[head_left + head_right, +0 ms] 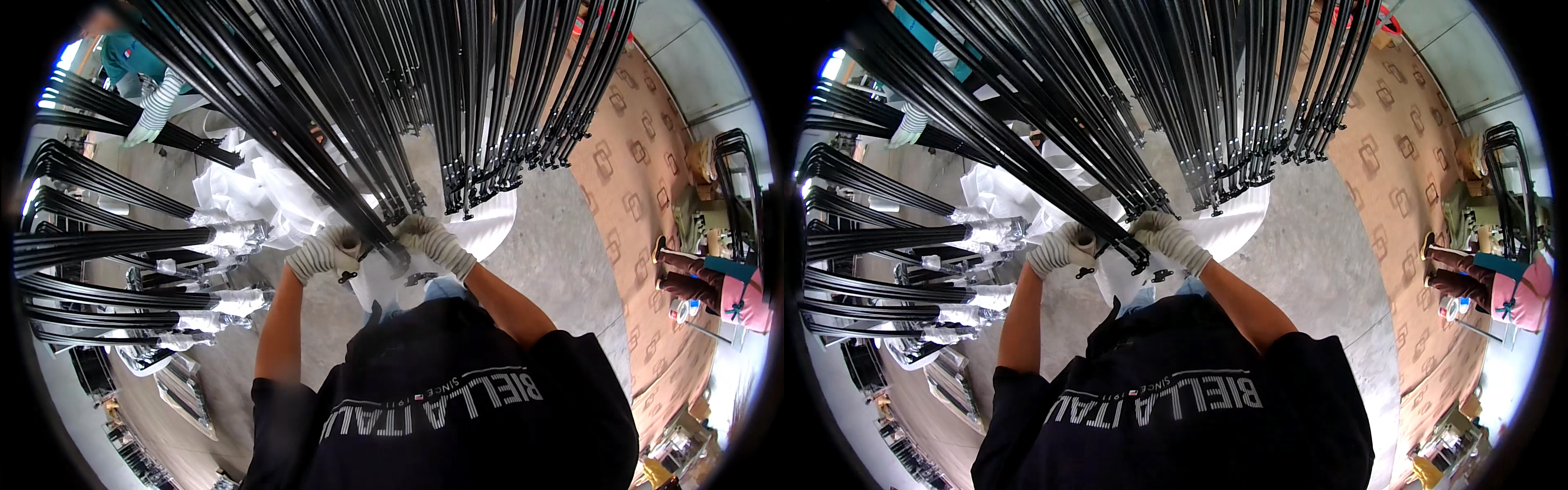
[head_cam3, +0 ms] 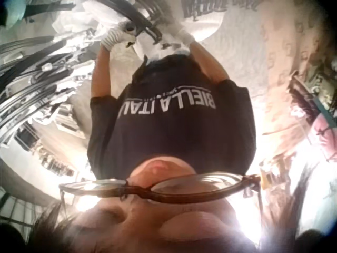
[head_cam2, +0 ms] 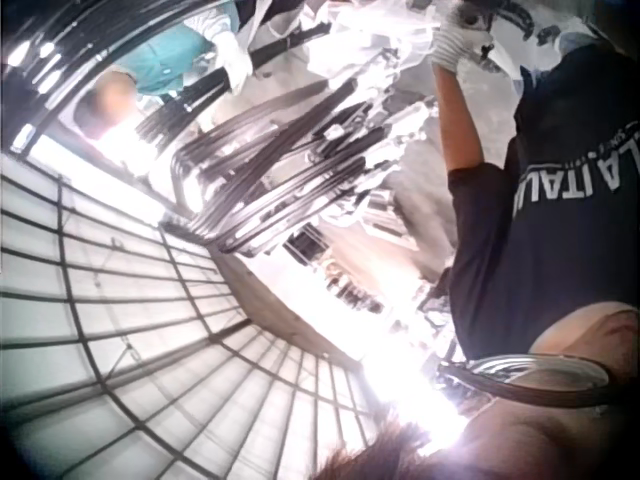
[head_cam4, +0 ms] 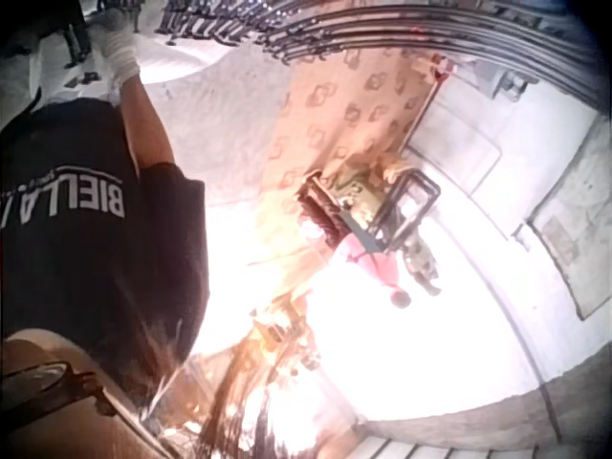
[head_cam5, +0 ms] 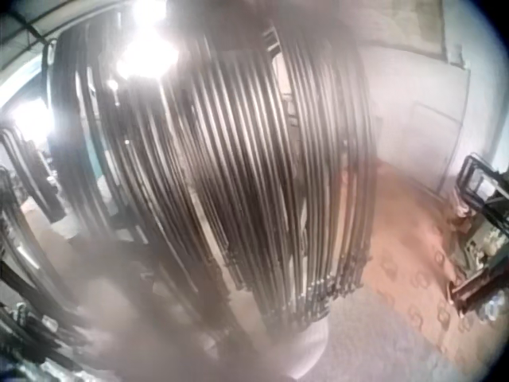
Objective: The person wraps the ends of bundles of black metal rods with foam padding and plastic film while they are suspended on a rack.
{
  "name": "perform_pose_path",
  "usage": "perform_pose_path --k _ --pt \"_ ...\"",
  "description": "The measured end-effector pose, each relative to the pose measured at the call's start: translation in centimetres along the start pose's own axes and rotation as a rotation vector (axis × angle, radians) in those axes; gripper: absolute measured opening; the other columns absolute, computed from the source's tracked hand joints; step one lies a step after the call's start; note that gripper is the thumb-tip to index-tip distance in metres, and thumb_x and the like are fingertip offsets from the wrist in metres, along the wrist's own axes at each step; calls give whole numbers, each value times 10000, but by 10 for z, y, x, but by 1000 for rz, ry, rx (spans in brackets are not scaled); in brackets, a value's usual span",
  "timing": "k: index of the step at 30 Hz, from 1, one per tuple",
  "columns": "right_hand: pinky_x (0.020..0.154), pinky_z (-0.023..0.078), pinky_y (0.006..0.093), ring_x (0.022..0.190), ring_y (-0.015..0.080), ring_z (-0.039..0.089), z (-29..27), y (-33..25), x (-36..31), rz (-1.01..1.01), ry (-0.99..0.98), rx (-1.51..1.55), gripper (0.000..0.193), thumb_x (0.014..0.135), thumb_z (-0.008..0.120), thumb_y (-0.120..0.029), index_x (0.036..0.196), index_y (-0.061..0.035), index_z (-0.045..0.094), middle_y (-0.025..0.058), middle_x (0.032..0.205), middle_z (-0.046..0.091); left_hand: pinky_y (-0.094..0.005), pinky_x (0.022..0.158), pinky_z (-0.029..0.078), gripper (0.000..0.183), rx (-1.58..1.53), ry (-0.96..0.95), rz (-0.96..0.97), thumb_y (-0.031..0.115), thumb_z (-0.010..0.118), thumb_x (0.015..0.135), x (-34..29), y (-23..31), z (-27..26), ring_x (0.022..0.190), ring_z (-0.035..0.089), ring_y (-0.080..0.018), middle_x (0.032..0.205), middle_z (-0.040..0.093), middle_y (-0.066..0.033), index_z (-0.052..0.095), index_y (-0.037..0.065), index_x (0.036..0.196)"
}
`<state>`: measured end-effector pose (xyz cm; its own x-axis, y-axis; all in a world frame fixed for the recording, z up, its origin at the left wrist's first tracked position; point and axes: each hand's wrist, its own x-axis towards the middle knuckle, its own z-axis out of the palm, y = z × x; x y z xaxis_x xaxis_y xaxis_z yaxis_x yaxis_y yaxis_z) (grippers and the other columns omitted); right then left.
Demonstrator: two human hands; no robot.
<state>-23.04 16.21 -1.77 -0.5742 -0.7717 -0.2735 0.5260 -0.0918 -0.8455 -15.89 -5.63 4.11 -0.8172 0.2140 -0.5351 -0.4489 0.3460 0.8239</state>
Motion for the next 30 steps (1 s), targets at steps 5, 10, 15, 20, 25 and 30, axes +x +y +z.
perform_pose_path --k 5,10,15,20,25,30 --pt "548 389 192 601 77 466 0 0 7 -42 34 -80 53 779 516 -34 813 -57 550 -7 698 538 -180 491 320 232 -296 66 42 21 615 567 -8 9 15 558 345 -28 623 397 89 568 60 791" --pt "664 439 217 707 92 510 11 -9 12 -26 9 -88 72 798 480 -7 810 -54 534 -1 746 549 -187 550 386 349 -267 111 0 -30 606 552 -14 -10 20 622 426 -36 679 449 75 550 60 884" --pt "727 435 238 796 96 512 16 -13 9 111 -154 -207 278 728 614 -98 984 -34 524 14 869 554 -206 550 414 331 -447 73 135 -51 604 549 -7 -48 30 632 459 -45 671 473 53 537 51 857" --pt "748 444 242 805 114 532 7 -9 2 137 -137 -164 295 714 614 -73 994 -24 535 25 880 565 -214 476 413 306 -675 110 245 -69 596 588 -7 -59 46 574 457 -51 631 454 58 550 61 861" --pt "662 460 223 717 89 536 -9 15 1 82 46 -206 177 714 570 -10 890 -30 568 13 825 571 -168 566 373 343 -767 158 230 -66 622 593 -3 -66 59 621 396 -16 672 429 80 562 67 903" --pt "708 444 243 730 88 521 14 1 1 -6 -116 99 159 708 640 -116 824 -64 544 -25 748 547 -173 576 363 347 -798 127 321 -69 603 612 -9 -66 60 641 383 -19 682 414 80 559 67 929"
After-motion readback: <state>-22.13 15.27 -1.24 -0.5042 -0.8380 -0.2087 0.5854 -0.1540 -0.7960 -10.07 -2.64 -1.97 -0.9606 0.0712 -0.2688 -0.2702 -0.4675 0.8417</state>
